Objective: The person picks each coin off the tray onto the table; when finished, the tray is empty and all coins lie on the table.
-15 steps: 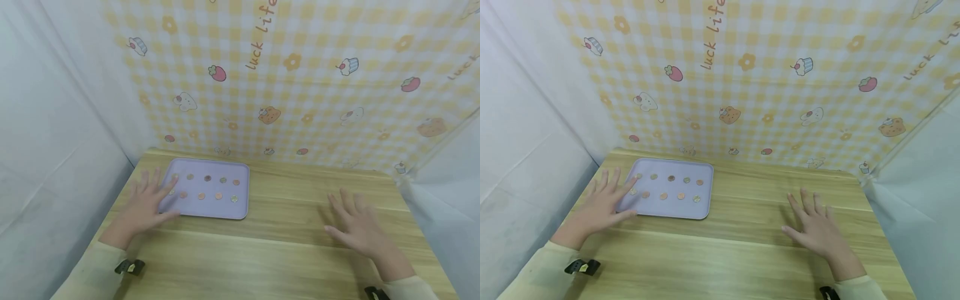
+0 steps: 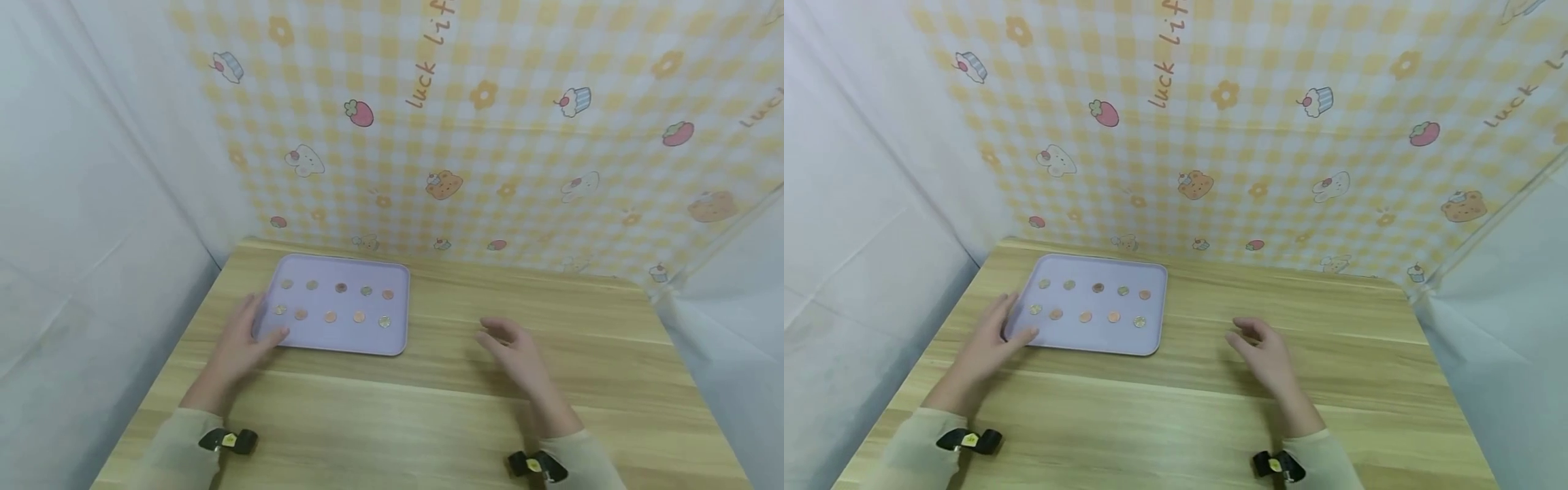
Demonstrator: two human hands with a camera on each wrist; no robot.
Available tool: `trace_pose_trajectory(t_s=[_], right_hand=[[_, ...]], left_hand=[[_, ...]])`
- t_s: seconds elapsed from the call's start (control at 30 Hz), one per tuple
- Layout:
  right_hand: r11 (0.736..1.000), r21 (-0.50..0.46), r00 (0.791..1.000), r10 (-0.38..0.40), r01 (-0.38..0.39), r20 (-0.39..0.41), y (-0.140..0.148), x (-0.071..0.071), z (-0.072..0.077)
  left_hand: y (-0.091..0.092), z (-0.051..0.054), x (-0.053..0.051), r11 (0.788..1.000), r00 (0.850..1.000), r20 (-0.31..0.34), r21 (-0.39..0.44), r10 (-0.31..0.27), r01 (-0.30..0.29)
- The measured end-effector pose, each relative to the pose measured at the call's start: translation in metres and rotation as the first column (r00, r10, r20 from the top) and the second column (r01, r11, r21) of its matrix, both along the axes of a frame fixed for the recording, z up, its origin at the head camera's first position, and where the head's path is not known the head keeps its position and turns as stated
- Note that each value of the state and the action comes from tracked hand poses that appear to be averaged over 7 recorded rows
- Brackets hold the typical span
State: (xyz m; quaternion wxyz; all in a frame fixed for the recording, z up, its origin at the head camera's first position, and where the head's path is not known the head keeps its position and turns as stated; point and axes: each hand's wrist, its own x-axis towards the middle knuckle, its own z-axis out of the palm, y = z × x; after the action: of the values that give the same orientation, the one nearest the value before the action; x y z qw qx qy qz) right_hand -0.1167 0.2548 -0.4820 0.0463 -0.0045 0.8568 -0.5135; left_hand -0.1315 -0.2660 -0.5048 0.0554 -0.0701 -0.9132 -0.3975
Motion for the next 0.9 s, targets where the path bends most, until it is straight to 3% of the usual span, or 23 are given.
trace_pose_trajectory(t_s=[0.17, 0.27, 0.43, 0.53, 0.63, 0.77, 0.9], right_hand=[[0.994, -0.108, 0.997, -0.019, 0.011, -0.069, -0.045, -0.011, -0.02], [0.987, -0.159, 0.992, -0.012, -0.008, -0.123, -0.069, -0.017, -0.029], [0.988, -0.157, 0.974, -0.041, 0.006, -0.223, -0.105, -0.032, -0.038], [0.996, -0.081, 0.955, -0.057, 0.035, -0.292, -0.125, -0.041, -0.042], [0.996, 0.082, 0.937, -0.014, 0.046, -0.348, -0.143, -0.045, -0.049], [0.943, 0.328, 0.932, 0.077, 0.047, -0.355, -0.157, -0.044, -0.055], [0.906, 0.422, 0.939, 0.112, 0.038, -0.326, -0.162, -0.042, -0.057]], left_hand=[[0.0, -0.017, 0.0, 0.999, 0.996, -0.083, -0.019, 0.033, -0.035], [-0.002, -0.025, 0.003, 0.996, 0.997, -0.058, -0.074, 0.048, -0.052], [-0.005, -0.026, 0.01, 0.994, 0.998, -0.005, -0.095, 0.057, -0.057], [-0.005, -0.025, 0.01, 0.994, 0.999, -0.013, -0.094, 0.053, -0.054], [-0.005, -0.029, 0.011, 0.991, 0.998, -0.026, -0.123, 0.057, -0.06], [-0.004, -0.037, 0.013, 0.978, 0.996, -0.052, -0.191, 0.071, -0.079], [-0.002, -0.041, 0.015, 0.968, 0.995, -0.067, -0.232, 0.079, -0.093]])
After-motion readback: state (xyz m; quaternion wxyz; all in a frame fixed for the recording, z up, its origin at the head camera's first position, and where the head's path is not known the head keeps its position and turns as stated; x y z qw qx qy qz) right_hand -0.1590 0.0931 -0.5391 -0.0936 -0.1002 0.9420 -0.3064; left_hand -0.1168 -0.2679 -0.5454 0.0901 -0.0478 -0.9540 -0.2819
